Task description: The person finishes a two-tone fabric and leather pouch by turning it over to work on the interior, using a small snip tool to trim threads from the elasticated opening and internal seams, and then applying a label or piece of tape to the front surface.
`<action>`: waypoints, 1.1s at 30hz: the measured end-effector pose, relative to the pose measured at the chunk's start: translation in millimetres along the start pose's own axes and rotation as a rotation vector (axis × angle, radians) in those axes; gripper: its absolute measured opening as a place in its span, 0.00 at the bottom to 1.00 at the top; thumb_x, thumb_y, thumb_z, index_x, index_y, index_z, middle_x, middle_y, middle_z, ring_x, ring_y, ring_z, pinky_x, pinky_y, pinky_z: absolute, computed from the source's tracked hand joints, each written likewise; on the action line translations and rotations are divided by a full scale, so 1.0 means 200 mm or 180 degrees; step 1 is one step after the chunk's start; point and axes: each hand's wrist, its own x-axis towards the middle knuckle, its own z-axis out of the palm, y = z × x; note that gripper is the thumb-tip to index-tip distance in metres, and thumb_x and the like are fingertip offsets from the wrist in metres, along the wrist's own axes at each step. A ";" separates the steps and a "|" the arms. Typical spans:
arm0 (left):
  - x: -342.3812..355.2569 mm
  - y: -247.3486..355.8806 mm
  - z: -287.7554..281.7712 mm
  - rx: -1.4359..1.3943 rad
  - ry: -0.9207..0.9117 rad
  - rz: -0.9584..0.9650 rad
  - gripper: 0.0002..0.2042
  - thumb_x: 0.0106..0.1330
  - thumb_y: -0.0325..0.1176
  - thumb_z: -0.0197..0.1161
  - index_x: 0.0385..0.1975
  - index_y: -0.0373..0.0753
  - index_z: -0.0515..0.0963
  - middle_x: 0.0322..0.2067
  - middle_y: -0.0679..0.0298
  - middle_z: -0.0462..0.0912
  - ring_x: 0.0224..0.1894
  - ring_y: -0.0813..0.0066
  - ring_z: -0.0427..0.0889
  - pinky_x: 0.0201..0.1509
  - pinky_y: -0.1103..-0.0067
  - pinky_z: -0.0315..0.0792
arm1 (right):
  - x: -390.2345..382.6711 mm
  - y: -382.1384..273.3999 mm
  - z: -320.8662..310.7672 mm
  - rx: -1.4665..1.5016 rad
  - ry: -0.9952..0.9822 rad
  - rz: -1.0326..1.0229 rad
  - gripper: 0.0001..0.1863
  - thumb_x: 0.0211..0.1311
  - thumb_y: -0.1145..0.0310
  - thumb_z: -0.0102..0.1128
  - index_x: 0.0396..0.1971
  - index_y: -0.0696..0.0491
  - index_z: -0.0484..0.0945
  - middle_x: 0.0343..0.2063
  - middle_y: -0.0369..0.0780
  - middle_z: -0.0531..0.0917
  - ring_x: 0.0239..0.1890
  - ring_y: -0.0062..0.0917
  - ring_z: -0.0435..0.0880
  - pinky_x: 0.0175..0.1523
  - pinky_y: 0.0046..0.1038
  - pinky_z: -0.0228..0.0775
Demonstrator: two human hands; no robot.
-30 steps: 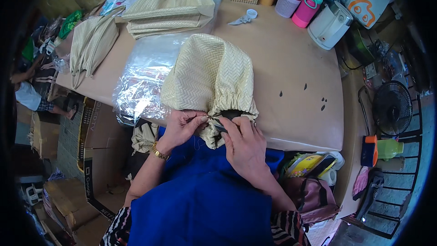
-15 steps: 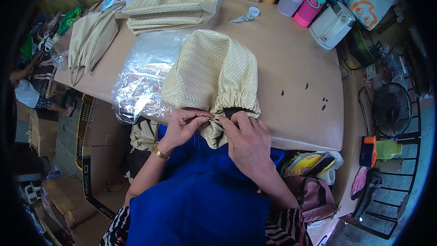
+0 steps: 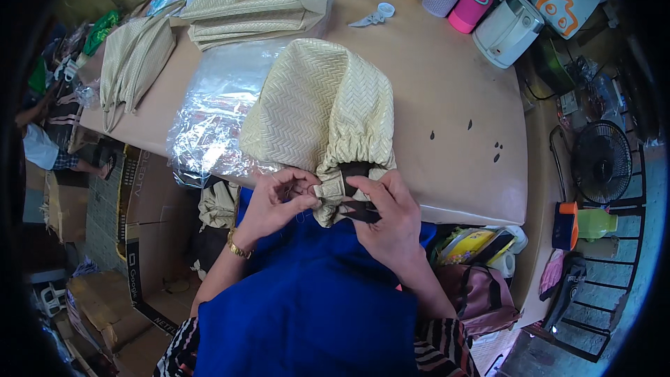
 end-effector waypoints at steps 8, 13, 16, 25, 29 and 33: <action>-0.06 -0.08 0.08 -0.1178 0.0211 -0.0082 0.14 0.62 0.22 0.65 0.46 0.31 0.72 0.32 0.66 0.82 0.34 0.85 0.80 0.40 0.87 0.75 | -0.08 0.06 0.13 0.0998 -0.0194 0.0623 0.17 0.45 0.75 0.74 0.38 0.56 0.80 0.28 0.38 0.76 0.26 0.23 0.77 0.31 0.24 0.70; -0.09 -0.06 0.13 -0.0661 0.0261 0.0277 0.13 0.64 0.22 0.63 0.47 0.30 0.72 0.33 0.63 0.82 0.36 0.82 0.82 0.43 0.85 0.76 | -0.06 0.12 0.17 0.1504 -0.0437 0.1034 0.19 0.45 0.67 0.78 0.33 0.56 0.75 0.28 0.33 0.74 0.26 0.15 0.70 0.32 0.19 0.65; -0.09 -0.05 0.16 -0.0678 0.0084 0.0223 0.13 0.64 0.22 0.63 0.46 0.30 0.72 0.33 0.63 0.82 0.36 0.81 0.82 0.44 0.85 0.77 | -0.05 0.18 0.17 0.2529 -0.0708 0.1377 0.20 0.46 0.67 0.78 0.31 0.55 0.73 0.28 0.28 0.71 0.28 0.11 0.65 0.34 0.15 0.60; -0.08 -0.15 0.15 -0.1026 0.0044 0.0303 0.11 0.65 0.21 0.61 0.46 0.30 0.72 0.34 0.62 0.82 0.37 0.80 0.82 0.46 0.84 0.77 | -0.02 0.19 0.11 0.2635 -0.1144 0.1364 0.14 0.51 0.74 0.73 0.35 0.56 0.75 0.30 0.30 0.74 0.33 0.11 0.68 0.36 0.15 0.63; -0.11 -0.08 0.15 -0.1340 0.0152 0.0127 0.10 0.66 0.24 0.61 0.44 0.31 0.73 0.34 0.63 0.82 0.35 0.83 0.81 0.42 0.85 0.77 | -0.06 0.20 0.13 0.2262 -0.0893 0.1448 0.09 0.54 0.78 0.67 0.33 0.58 0.76 0.28 0.30 0.76 0.30 0.11 0.70 0.35 0.15 0.65; -0.24 -0.03 0.00 0.2000 -0.0054 -0.1065 0.07 0.60 0.30 0.67 0.35 0.38 0.79 0.30 0.62 0.83 0.33 0.73 0.83 0.38 0.76 0.76 | -0.13 0.19 0.10 0.2021 -0.0622 0.1413 0.05 0.55 0.81 0.64 0.32 0.59 0.79 0.24 0.33 0.77 0.27 0.12 0.74 0.33 0.17 0.66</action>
